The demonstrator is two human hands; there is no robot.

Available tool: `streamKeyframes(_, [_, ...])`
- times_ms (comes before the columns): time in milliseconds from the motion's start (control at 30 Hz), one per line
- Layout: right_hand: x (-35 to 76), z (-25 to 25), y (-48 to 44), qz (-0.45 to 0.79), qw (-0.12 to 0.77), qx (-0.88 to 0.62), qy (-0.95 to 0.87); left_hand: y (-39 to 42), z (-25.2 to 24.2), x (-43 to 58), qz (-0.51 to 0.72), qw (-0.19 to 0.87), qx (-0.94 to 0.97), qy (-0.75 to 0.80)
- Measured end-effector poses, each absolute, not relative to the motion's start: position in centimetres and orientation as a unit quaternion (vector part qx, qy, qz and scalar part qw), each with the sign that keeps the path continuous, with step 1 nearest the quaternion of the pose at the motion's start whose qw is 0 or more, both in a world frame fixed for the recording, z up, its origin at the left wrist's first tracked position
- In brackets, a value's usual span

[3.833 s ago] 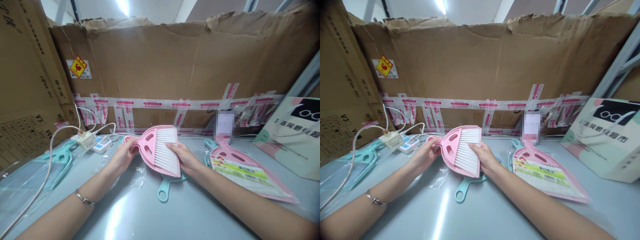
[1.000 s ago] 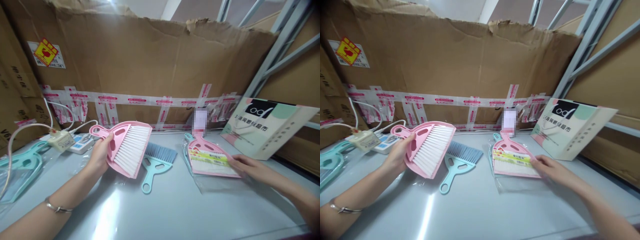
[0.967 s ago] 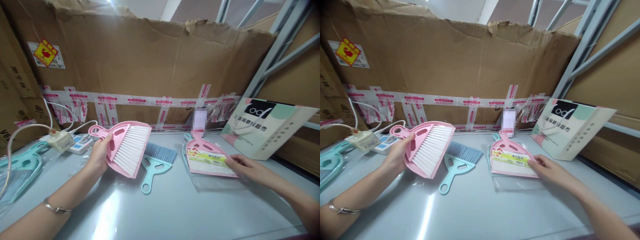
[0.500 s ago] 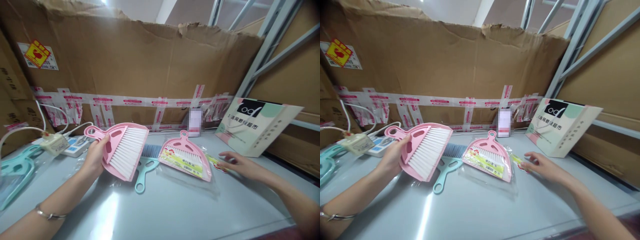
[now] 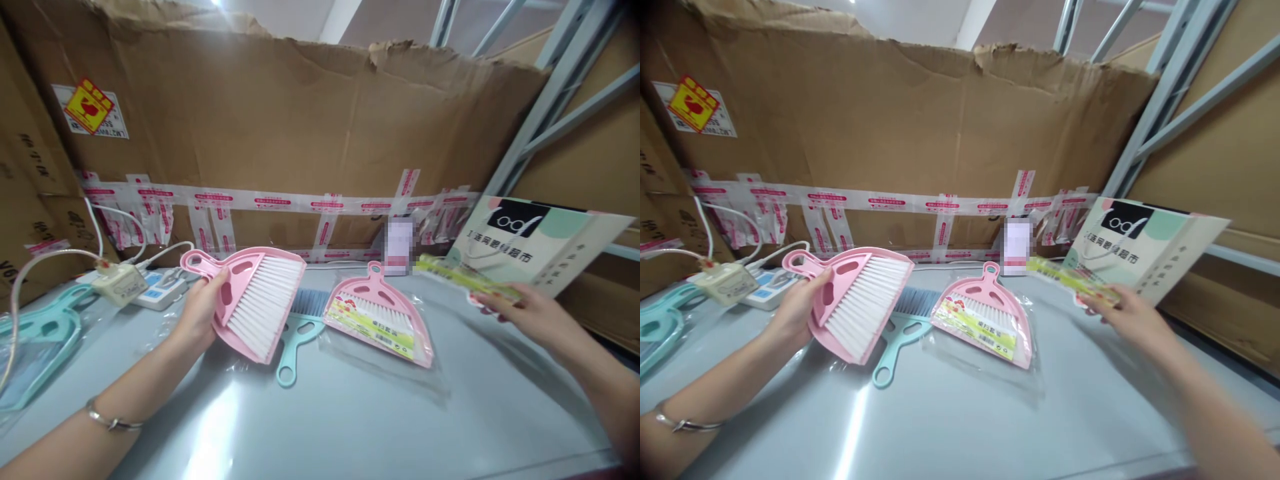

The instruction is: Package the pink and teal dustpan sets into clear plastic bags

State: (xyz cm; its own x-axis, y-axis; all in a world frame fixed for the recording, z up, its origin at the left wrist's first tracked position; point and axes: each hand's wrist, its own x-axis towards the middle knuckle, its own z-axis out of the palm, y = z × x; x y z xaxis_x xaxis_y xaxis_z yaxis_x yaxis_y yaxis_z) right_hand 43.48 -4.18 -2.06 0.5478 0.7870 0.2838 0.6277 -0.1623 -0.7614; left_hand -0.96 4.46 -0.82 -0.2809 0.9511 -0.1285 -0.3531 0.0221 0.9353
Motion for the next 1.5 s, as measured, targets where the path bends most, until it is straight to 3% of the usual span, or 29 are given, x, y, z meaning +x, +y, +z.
streamKeyframes(167, [35.5, 2.4, -2.7, 0.324, 0.738, -0.52, -0.283, 4.0, -1.0, -0.1, 0.623, 0.572, 0.237, 0.477])
streamKeyframes(233, [30.4, 3.0, -1.7, 0.449, 0.744, -0.431, -0.243, 3.8, -1.1, 0.2, 0.626, 0.593, 0.207, 0.463])
streamKeyframes(300, [25.4, 2.8, -0.7, 0.548, 0.694, -0.401, -0.239, 3.7, -1.3, 0.4, 0.638, 0.599, 0.188, 0.446])
streamKeyframes(400, [19.4, 2.2, 0.8, 0.606, 0.619, -0.393, -0.308, 3.7, -1.6, 0.5, 0.659, 0.601, 0.182, 0.415])
streamKeyframes(667, [14.7, 3.0, 3.6, 0.609, 0.578, -0.302, -0.452, 3.7, -1.7, 0.8, 0.67, 0.613, 0.169, 0.383])
streamKeyframes(900, [15.0, 0.0, 3.7, 0.692, 0.388, -0.402, -0.457, 3.8, -2.1, 0.7, 0.673, 0.612, 0.178, 0.374])
streamKeyframes(1267, [17.6, 3.5, 3.5, 0.524, 0.248, -0.451, -0.678, 3.7, -2.0, 0.7, 0.674, 0.613, 0.179, 0.371])
streamKeyframes(1333, [18.1, 3.5, 4.1, 0.456, 0.287, -0.478, -0.694, 3.8, -2.1, 0.6, 0.678, 0.61, 0.167, 0.375])
streamKeyframes(1433, [18.3, 2.2, 5.5, 0.347, 0.456, -0.523, -0.631, 3.8, -2.1, 0.4, 0.679, 0.609, 0.169, 0.375])
streamKeyframes(1500, [17.9, 0.8, 6.3, 0.386, 0.505, -0.539, -0.553, 3.6, -2.0, 0.4, 0.678, 0.608, 0.184, 0.37])
